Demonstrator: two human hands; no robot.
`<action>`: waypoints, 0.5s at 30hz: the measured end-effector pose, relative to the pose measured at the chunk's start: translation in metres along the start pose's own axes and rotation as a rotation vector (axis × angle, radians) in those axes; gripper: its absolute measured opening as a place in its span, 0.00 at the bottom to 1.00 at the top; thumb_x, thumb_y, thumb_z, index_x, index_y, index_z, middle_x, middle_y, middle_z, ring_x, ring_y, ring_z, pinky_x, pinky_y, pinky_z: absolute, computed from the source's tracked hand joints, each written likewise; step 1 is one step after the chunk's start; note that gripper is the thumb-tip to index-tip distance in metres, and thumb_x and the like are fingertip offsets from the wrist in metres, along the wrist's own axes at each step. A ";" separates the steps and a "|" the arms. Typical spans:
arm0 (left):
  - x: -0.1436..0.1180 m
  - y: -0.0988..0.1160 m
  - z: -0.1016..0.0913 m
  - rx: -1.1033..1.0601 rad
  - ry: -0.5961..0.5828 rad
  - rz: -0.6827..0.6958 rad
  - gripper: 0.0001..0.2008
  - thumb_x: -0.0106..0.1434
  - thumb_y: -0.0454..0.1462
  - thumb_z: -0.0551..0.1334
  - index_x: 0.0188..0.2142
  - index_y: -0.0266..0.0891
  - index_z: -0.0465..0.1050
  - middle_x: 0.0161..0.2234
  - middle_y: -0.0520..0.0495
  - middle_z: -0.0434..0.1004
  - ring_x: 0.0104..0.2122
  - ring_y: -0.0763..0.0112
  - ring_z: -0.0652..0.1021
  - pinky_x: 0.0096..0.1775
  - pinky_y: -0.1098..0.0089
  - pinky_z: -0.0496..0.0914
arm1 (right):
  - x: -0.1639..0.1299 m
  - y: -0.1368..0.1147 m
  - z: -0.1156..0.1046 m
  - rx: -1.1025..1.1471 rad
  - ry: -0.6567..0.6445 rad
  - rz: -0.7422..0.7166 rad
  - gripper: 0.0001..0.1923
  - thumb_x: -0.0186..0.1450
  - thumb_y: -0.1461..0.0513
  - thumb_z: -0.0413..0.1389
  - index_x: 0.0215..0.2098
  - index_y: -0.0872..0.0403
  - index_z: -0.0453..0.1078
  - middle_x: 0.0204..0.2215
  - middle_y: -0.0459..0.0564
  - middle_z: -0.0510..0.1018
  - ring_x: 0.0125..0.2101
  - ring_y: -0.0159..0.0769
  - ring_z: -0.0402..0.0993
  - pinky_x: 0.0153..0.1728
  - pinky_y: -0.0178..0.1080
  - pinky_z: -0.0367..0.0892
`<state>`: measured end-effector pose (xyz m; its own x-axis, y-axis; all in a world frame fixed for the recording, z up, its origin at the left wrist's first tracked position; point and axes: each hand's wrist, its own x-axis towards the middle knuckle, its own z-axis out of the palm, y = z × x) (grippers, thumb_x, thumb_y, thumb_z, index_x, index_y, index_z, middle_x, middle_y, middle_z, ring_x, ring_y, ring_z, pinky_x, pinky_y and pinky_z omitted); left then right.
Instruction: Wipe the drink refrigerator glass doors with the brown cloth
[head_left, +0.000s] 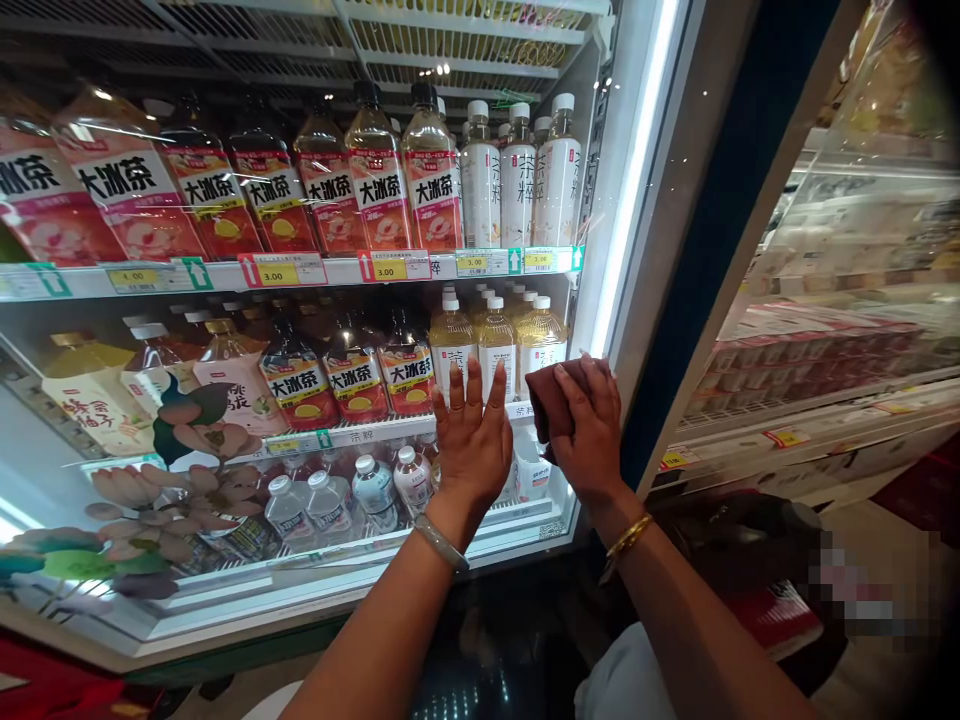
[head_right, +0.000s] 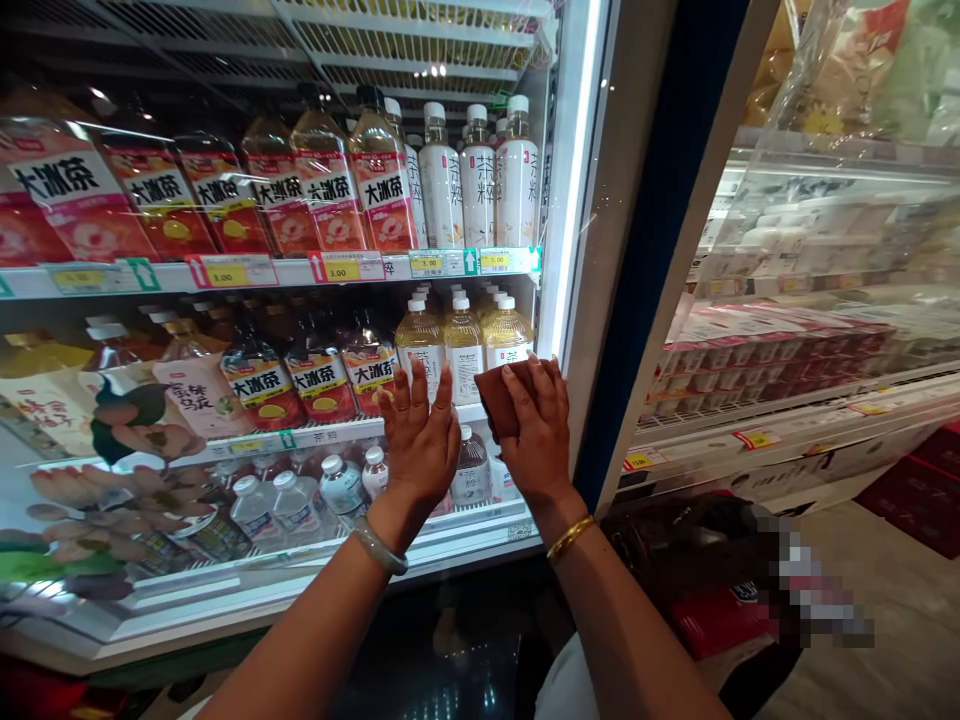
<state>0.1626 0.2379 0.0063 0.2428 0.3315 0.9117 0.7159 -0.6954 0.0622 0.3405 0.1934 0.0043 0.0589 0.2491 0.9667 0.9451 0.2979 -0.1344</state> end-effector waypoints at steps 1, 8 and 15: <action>0.000 -0.002 -0.001 0.006 -0.004 0.013 0.38 0.72 0.32 0.56 0.76 0.48 0.41 0.77 0.47 0.34 0.76 0.61 0.37 0.74 0.52 0.33 | 0.001 -0.008 0.003 0.028 -0.010 0.008 0.40 0.67 0.69 0.54 0.74 0.41 0.55 0.75 0.51 0.55 0.76 0.56 0.46 0.71 0.71 0.55; -0.006 -0.018 -0.011 0.068 -0.004 0.099 0.40 0.73 0.31 0.56 0.77 0.44 0.35 0.76 0.43 0.44 0.76 0.67 0.42 0.74 0.58 0.33 | -0.016 -0.030 0.012 0.151 -0.185 -0.205 0.42 0.65 0.72 0.53 0.75 0.45 0.53 0.73 0.52 0.61 0.77 0.54 0.42 0.72 0.68 0.56; -0.012 -0.022 -0.024 0.081 -0.019 0.049 0.39 0.74 0.32 0.54 0.77 0.44 0.35 0.76 0.43 0.44 0.76 0.66 0.42 0.74 0.57 0.31 | -0.006 -0.013 0.006 0.106 -0.068 -0.087 0.39 0.66 0.69 0.55 0.73 0.43 0.57 0.75 0.51 0.56 0.76 0.57 0.46 0.72 0.71 0.51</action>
<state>0.1284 0.2339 0.0038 0.2905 0.3109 0.9050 0.7532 -0.6576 -0.0159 0.3263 0.1940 -0.0014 -0.0474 0.2788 0.9592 0.9064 0.4155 -0.0759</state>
